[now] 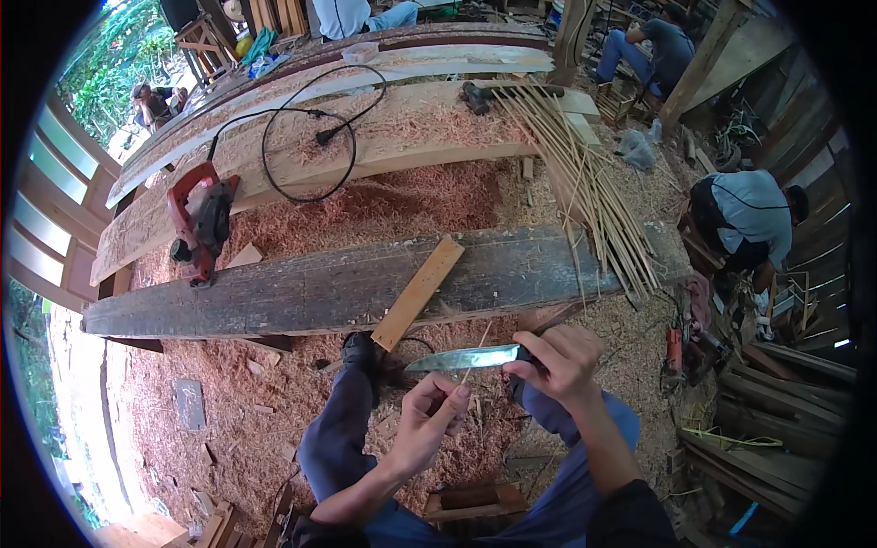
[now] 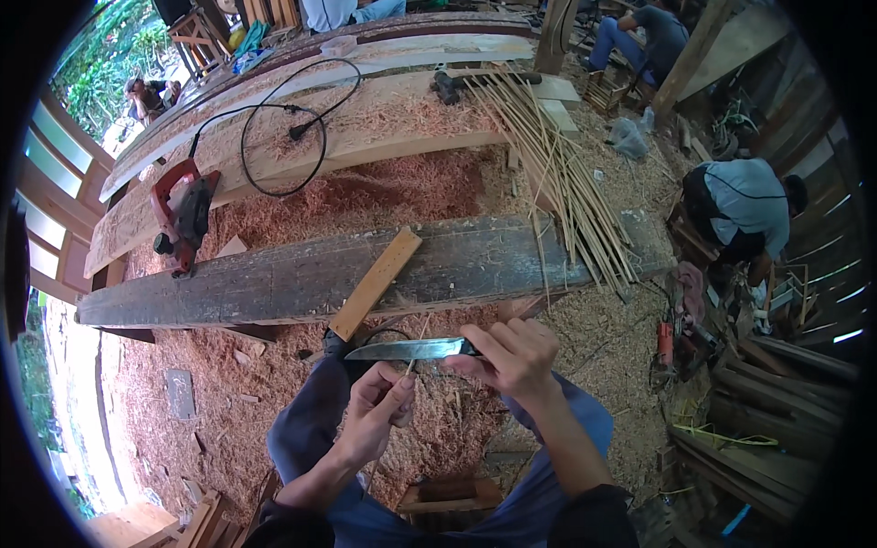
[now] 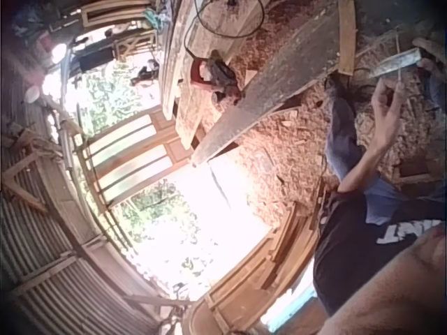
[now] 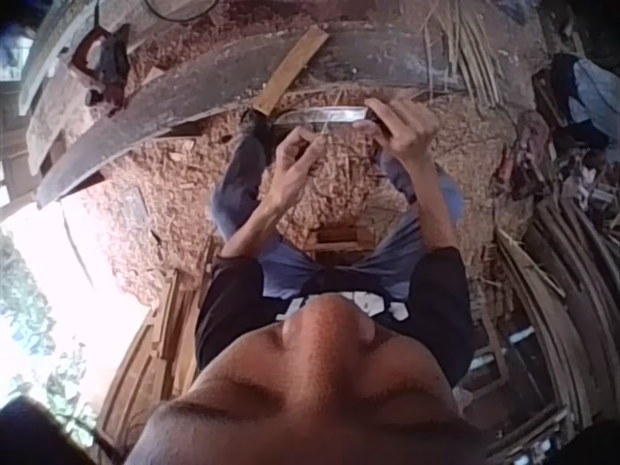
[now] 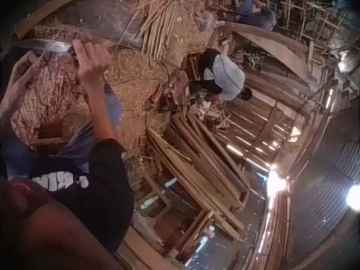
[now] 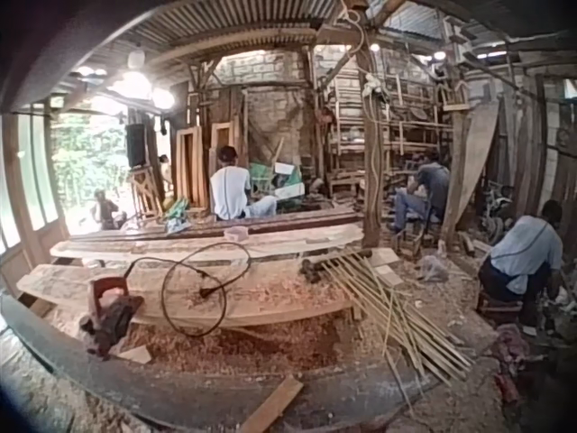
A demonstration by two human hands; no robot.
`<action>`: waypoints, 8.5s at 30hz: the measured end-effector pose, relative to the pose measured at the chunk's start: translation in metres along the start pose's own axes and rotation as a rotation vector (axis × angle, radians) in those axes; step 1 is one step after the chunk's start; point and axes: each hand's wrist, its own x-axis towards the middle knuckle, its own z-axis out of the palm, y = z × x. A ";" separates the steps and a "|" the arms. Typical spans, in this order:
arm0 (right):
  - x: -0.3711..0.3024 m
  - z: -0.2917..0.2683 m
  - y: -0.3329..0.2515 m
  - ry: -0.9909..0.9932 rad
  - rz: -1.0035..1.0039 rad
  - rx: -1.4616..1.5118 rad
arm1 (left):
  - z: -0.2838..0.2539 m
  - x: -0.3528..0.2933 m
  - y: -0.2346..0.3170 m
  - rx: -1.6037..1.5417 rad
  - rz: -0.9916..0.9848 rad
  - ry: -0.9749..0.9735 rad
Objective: The person shaves and tapers thin wood splints using a knife by hand while supporting each splint against a wooden block on a workbench.
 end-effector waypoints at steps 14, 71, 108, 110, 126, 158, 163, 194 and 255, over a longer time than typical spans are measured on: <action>0.005 0.003 0.002 0.168 0.017 0.037 | -0.007 -0.005 0.002 -0.044 -0.027 0.016; -0.001 0.020 -0.019 -0.046 0.044 0.233 | -0.004 -0.003 -0.017 -0.013 0.062 0.109; -0.006 0.009 0.010 0.180 0.040 0.136 | 0.001 -0.001 0.003 -0.152 -0.131 0.046; -0.005 0.018 0.000 0.113 -0.009 0.133 | 0.001 -0.002 0.005 -0.156 -0.148 0.025; -0.006 0.014 0.001 -0.021 -0.017 0.114 | 0.009 0.000 0.006 -0.048 -0.166 0.002; 0.012 0.011 0.032 0.279 0.113 -0.056 | -0.001 0.001 0.011 -0.077 -0.065 -0.025; 0.015 0.018 -0.011 0.056 -0.030 0.101 | -0.011 0.005 0.002 -0.052 -0.062 0.010; 0.004 0.023 -0.011 0.008 0.049 0.062 | -0.001 0.012 0.000 0.106 -0.003 -0.004; 0.014 0.005 0.032 0.324 0.181 -0.066 | 0.001 0.018 0.018 0.001 0.020 -0.051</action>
